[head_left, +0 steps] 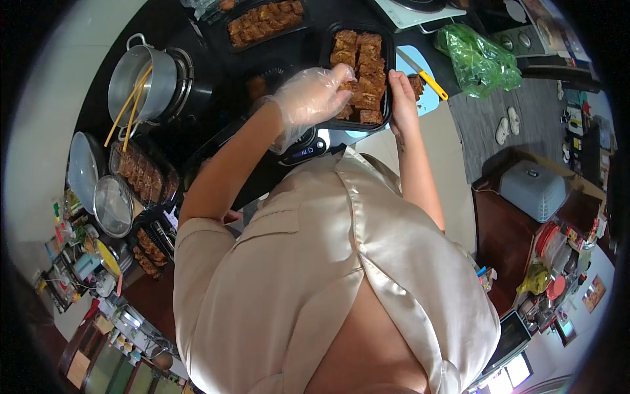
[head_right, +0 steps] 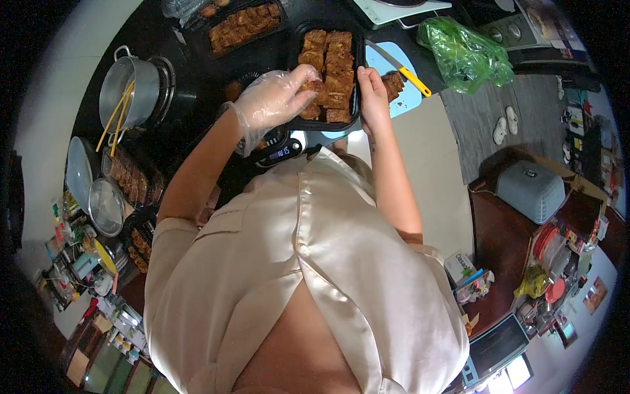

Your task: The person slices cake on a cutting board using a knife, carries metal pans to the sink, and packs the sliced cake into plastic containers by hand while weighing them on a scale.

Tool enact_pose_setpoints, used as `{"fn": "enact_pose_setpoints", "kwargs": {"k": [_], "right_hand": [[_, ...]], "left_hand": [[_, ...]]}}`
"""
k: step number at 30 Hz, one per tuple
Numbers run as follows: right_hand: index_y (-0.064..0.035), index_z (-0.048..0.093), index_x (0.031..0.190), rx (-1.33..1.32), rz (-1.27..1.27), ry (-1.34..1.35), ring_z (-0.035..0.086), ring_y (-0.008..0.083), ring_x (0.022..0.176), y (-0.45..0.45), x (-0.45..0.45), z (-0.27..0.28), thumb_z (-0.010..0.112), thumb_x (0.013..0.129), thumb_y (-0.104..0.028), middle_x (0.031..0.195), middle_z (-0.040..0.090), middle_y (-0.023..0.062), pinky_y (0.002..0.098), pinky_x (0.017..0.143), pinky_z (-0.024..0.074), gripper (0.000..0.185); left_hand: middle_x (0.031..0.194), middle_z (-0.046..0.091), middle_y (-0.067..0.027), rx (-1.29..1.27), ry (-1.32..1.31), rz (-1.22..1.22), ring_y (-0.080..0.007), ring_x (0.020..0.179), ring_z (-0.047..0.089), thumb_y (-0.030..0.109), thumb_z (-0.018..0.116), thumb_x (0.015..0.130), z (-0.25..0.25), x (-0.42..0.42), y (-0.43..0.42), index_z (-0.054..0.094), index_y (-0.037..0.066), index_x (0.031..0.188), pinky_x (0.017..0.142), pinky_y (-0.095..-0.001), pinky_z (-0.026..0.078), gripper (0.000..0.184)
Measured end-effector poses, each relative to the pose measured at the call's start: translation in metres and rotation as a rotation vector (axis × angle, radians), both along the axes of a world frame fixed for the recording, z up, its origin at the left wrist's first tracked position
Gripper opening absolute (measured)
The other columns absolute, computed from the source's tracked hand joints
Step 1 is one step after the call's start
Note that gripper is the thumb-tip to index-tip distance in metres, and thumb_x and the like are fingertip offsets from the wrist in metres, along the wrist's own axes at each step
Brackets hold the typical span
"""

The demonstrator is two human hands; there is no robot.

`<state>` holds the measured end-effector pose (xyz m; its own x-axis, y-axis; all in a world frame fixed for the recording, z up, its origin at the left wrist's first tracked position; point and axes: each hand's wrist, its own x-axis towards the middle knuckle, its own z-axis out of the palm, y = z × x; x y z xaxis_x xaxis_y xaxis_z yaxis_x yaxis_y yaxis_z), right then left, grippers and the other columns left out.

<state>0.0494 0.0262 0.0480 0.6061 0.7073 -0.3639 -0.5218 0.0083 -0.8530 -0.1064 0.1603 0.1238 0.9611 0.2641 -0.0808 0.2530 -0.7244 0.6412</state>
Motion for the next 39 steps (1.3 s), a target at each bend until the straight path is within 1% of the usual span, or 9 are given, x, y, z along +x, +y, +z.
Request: {"fn": "enact_pose_setpoints", "kwargs": {"k": [3, 16, 19, 21, 24, 28, 32, 36, 39], "right_hand": [[-0.0084, 0.052, 0.093, 0.05, 0.051, -0.036, 0.053, 0.0054, 0.074, 0.002, 0.0, -0.012, 0.047, 0.096, -0.026, 0.085, 0.057, -0.0018, 0.0215, 0.067, 0.0455, 0.019], [-0.0083, 0.053, 0.091, 0.026, 0.053, -0.043, 0.051, 0.0042, 0.071, 0.005, -0.001, -0.001, 0.046, 0.097, -0.026, 0.081, 0.056, -0.0029, 0.0206, 0.066, 0.0446, 0.02], [-0.0082, 0.053, 0.091, 0.048, 0.038, -0.025, 0.051, 0.0043, 0.072, 0.004, 0.001, -0.002, 0.046, 0.097, -0.026, 0.081, 0.056, -0.0027, 0.0207, 0.066, 0.0446, 0.02], [-0.0086, 0.052, 0.089, 0.034, 0.025, -0.014, 0.05, 0.004, 0.07, 0.004, 0.002, 0.005, 0.047, 0.096, -0.026, 0.08, 0.055, -0.0032, 0.0202, 0.065, 0.043, 0.019], [-0.0091, 0.052, 0.086, 0.021, -0.004, -0.003, 0.048, 0.0036, 0.069, 0.006, 0.001, 0.012, 0.048, 0.096, -0.025, 0.078, 0.054, -0.0037, 0.0196, 0.063, 0.0412, 0.019], [-0.0095, 0.052, 0.086, 0.027, -0.029, 0.016, 0.048, 0.0038, 0.068, 0.009, 0.001, 0.009, 0.048, 0.096, -0.025, 0.077, 0.054, -0.0038, 0.0193, 0.062, 0.0407, 0.019], [-0.0078, 0.052, 0.093, 0.099, 0.02, 0.014, 0.055, 0.0069, 0.076, 0.009, 0.005, -0.002, 0.046, 0.096, -0.026, 0.087, 0.058, -0.0006, 0.0227, 0.07, 0.0466, 0.019], [-0.0082, 0.052, 0.091, 0.106, -0.039, 0.018, 0.054, 0.0069, 0.075, 0.01, 0.001, 0.003, 0.047, 0.096, -0.025, 0.085, 0.058, -0.0007, 0.0227, 0.069, 0.0462, 0.019], [-0.009, 0.051, 0.085, 0.085, -0.095, 0.02, 0.049, 0.0048, 0.067, 0.011, -0.006, 0.006, 0.048, 0.096, -0.026, 0.077, 0.055, -0.0028, 0.0199, 0.062, 0.0411, 0.02]], "left_hand": [[0.088, 0.063, -0.0209, 0.03, 0.034, 0.044, -0.0401, 0.086, 0.06, 0.025, 0.058, 0.085, 0.002, 0.0, 0.002, 0.052, 0.007, 0.105, 0.076, -0.0453, 0.048, 0.027], [0.09, 0.064, -0.0152, 0.262, 0.062, -0.199, -0.0332, 0.088, 0.061, 0.029, 0.063, 0.079, 0.017, 0.004, 0.023, 0.061, 0.012, 0.106, 0.08, -0.0422, 0.047, 0.032], [0.088, 0.063, -0.0127, 0.129, 0.103, -0.121, -0.0313, 0.085, 0.061, 0.029, 0.066, 0.077, 0.025, 0.001, 0.023, 0.061, 0.012, 0.104, 0.077, -0.0405, 0.048, 0.032], [0.085, 0.062, -0.0112, 0.253, -0.213, -0.007, -0.0312, 0.081, 0.06, 0.027, 0.069, 0.075, 0.021, -0.006, 0.02, 0.061, 0.012, 0.103, 0.072, -0.0392, 0.048, 0.033], [0.083, 0.061, -0.01, 0.236, -0.215, 0.182, -0.0313, 0.077, 0.059, 0.025, 0.07, 0.074, 0.045, -0.012, 0.002, 0.061, 0.011, 0.097, 0.068, -0.0392, 0.047, 0.028], [0.072, 0.059, -0.01, 0.256, -0.11, 0.215, -0.0315, 0.071, 0.058, 0.027, 0.067, 0.076, 0.027, -0.02, -0.02, 0.064, 0.008, 0.074, 0.065, -0.0399, 0.047, 0.019], [0.074, 0.06, -0.0132, 0.328, 0.112, 0.23, -0.0325, 0.073, 0.059, 0.029, 0.067, 0.075, 0.018, -0.013, -0.034, 0.066, 0.008, 0.075, 0.066, -0.0413, 0.048, 0.021], [0.077, 0.06, -0.0139, 0.203, -0.062, 0.278, -0.0339, 0.075, 0.059, 0.025, 0.067, 0.074, 0.009, -0.013, -0.031, 0.063, 0.008, 0.072, 0.067, -0.0418, 0.048, 0.018], [0.077, 0.06, -0.0129, 0.204, 0.005, 0.268, -0.0333, 0.076, 0.059, 0.021, 0.066, 0.075, 0.018, -0.01, -0.035, 0.06, 0.007, 0.072, 0.067, -0.0414, 0.048, 0.015]]}}
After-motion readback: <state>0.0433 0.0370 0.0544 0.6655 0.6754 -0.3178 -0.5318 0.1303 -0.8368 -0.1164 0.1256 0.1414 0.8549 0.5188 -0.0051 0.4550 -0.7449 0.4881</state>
